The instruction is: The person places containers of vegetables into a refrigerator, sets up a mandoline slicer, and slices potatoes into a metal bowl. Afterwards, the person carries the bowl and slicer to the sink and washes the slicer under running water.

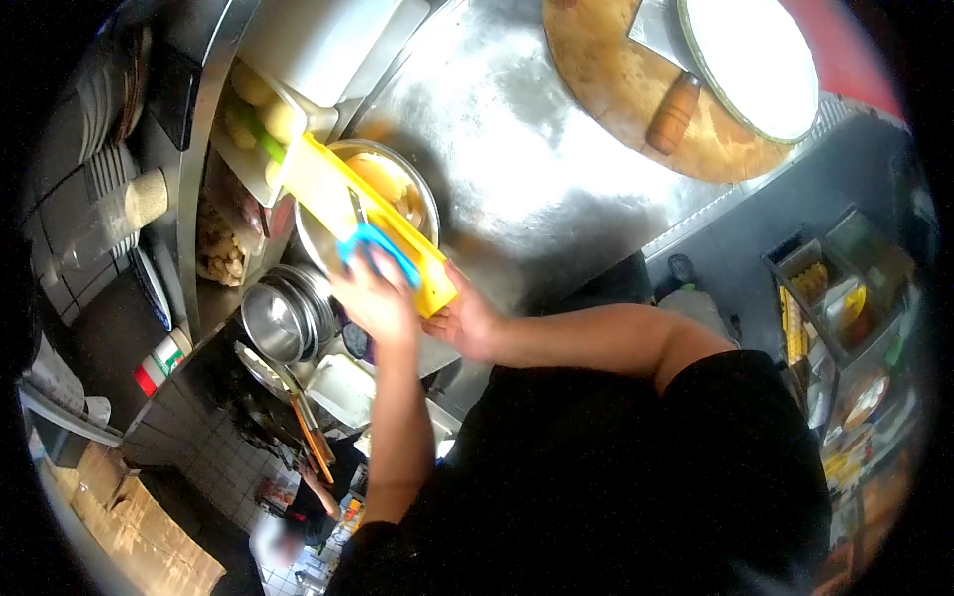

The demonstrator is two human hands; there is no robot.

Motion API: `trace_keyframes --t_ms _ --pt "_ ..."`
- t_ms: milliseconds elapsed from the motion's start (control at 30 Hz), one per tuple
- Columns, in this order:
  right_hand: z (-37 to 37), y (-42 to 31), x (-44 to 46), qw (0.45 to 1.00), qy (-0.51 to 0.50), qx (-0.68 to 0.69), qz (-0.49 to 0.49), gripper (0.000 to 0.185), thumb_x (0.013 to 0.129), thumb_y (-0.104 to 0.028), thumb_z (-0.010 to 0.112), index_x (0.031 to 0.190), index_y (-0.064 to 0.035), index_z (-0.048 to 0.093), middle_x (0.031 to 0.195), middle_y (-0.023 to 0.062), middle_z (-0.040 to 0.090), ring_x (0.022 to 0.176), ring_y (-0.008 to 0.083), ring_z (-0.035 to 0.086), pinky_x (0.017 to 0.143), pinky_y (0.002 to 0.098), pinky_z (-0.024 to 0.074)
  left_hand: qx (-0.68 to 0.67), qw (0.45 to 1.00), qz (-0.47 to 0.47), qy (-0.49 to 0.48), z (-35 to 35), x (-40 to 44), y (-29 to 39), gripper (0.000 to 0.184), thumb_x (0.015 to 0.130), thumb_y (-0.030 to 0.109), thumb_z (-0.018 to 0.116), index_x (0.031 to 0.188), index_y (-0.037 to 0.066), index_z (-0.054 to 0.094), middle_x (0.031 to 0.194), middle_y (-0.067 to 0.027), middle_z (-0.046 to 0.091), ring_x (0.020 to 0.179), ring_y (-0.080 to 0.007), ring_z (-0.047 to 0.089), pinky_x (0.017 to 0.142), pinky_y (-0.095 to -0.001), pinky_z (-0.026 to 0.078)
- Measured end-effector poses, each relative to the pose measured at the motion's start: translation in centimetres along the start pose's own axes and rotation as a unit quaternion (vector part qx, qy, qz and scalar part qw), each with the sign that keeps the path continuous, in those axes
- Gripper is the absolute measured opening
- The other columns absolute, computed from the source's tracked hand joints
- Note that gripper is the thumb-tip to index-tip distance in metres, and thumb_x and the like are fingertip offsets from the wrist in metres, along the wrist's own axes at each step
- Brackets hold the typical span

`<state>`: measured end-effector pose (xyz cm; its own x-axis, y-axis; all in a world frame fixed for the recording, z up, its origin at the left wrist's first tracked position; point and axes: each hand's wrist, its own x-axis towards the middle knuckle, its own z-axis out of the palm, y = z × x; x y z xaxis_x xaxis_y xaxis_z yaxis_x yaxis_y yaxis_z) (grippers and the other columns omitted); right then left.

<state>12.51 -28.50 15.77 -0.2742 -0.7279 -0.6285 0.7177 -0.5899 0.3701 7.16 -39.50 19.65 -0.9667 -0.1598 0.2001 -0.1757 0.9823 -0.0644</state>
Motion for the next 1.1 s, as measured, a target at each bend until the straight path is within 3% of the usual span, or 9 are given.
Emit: trace_keyframes --t_ms 167,433,500,533,633,700,900,1000,1100 --pt "1.0 -0.3 -1.0 0.999 0.039 -0.012 0.013 0.076 0.100 -0.066 0.039 0.149 -0.0086 0.042 0.147 0.0111 0.051 0.132 0.0358 0.047 0.118 0.0450 0.0320 0.054 0.997 -0.038 0.037 3.6 13.7 -3.3 0.028 0.098 0.029 0.056 0.102 0.003 0.065 0.095 -0.0287 0.061 0.087 -0.0450 0.059 0.077 -0.0539 0.050" --pt "0.8 -0.2 -1.0 0.999 -0.027 0.004 -0.030 0.078 0.100 -0.068 0.036 0.150 -0.0082 0.040 0.150 0.0147 0.046 0.137 0.0333 0.041 0.117 0.0473 0.0306 -0.013 0.999 0.036 0.005 -1.4 -2.8 1.5 0.029 0.093 0.025 0.065 0.113 0.004 0.068 0.103 -0.0313 0.059 0.095 -0.0456 0.060 0.080 -0.0524 0.051" --pt "-0.6 0.4 0.4 1.000 -0.024 0.007 -0.004 0.080 0.099 -0.068 0.036 0.151 -0.0076 0.039 0.152 0.0157 0.044 0.139 0.0347 0.039 0.118 0.0476 0.0295 0.016 0.999 -0.051 -0.005 1.0 3.1 -0.1 0.029 0.095 0.028 0.062 0.111 0.004 0.068 0.104 -0.0321 0.060 0.094 -0.0446 0.060 0.080 -0.0534 0.050" --pt "0.5 0.0 -0.3 0.999 0.040 0.003 -0.002 0.074 0.102 -0.064 0.034 0.146 -0.0066 0.045 0.144 0.0122 0.054 0.129 0.0322 0.051 0.117 0.0449 0.0338 0.028 0.999 -0.040 0.022 2.0 7.0 -1.0 0.031 0.096 0.030 0.060 0.110 0.004 0.068 0.103 -0.0318 0.061 0.092 -0.0447 0.061 0.079 -0.0538 0.050" --pt "0.3 0.1 -0.6 0.999 0.031 -0.014 -0.008 0.075 0.101 -0.066 0.034 0.147 -0.0067 0.043 0.145 0.0125 0.053 0.129 0.0341 0.051 0.117 0.0459 0.0335 0.043 0.998 -0.044 0.003 3.7 13.9 -3.4 0.037 0.101 0.036 0.052 0.111 0.004 0.067 0.100 -0.0302 0.061 0.092 -0.0461 0.060 0.080 -0.0546 0.050" --pt "0.6 -0.3 -0.9 0.999 0.044 -0.019 0.010 0.075 0.101 -0.066 0.034 0.147 -0.0070 0.043 0.144 0.0122 0.053 0.129 0.0328 0.051 0.117 0.0451 0.0335 0.023 0.999 -0.040 0.008 2.2 10.2 -2.3 0.037 0.101 0.037 0.051 0.112 0.006 0.067 0.090 -0.0279 0.061 0.092 -0.0457 0.060 0.082 -0.0542 0.050" --pt "-0.2 0.0 -0.2 1.000 -0.011 -0.012 -0.014 0.084 0.097 -0.072 0.036 0.151 -0.0072 0.040 0.152 0.0151 0.044 0.142 0.0375 0.036 0.121 0.0470 0.0260 -0.011 0.999 -0.001 -0.041 -1.6 -3.2 1.9 0.030 0.093 0.026 0.065 0.117 0.007 0.067 0.113 -0.0312 0.057 0.099 -0.0430 0.058 0.086 -0.0512 0.050" --pt "0.8 -0.5 -0.8 0.999 0.047 -0.007 0.022 0.077 0.100 -0.067 0.034 0.147 -0.0061 0.044 0.144 0.0150 0.053 0.132 0.0351 0.049 0.118 0.0448 0.0315 -0.009 0.999 -0.037 0.032 2.0 6.3 -0.6 0.027 0.096 0.028 0.059 0.107 0.004 0.067 0.101 -0.0300 0.058 0.098 -0.0457 0.057 0.081 -0.0538 0.050" --pt "0.0 -0.1 -0.4 0.998 0.050 -0.017 0.022 0.078 0.100 -0.068 0.036 0.147 -0.0063 0.044 0.144 0.0151 0.053 0.132 0.0382 0.048 0.118 0.0461 0.0317 0.034 0.998 -0.046 0.035 4.1 13.4 -3.2 0.030 0.098 0.032 0.056 0.102 0.004 0.065 0.095 -0.0293 0.060 0.095 -0.0455 0.058 0.079 -0.0532 0.049"
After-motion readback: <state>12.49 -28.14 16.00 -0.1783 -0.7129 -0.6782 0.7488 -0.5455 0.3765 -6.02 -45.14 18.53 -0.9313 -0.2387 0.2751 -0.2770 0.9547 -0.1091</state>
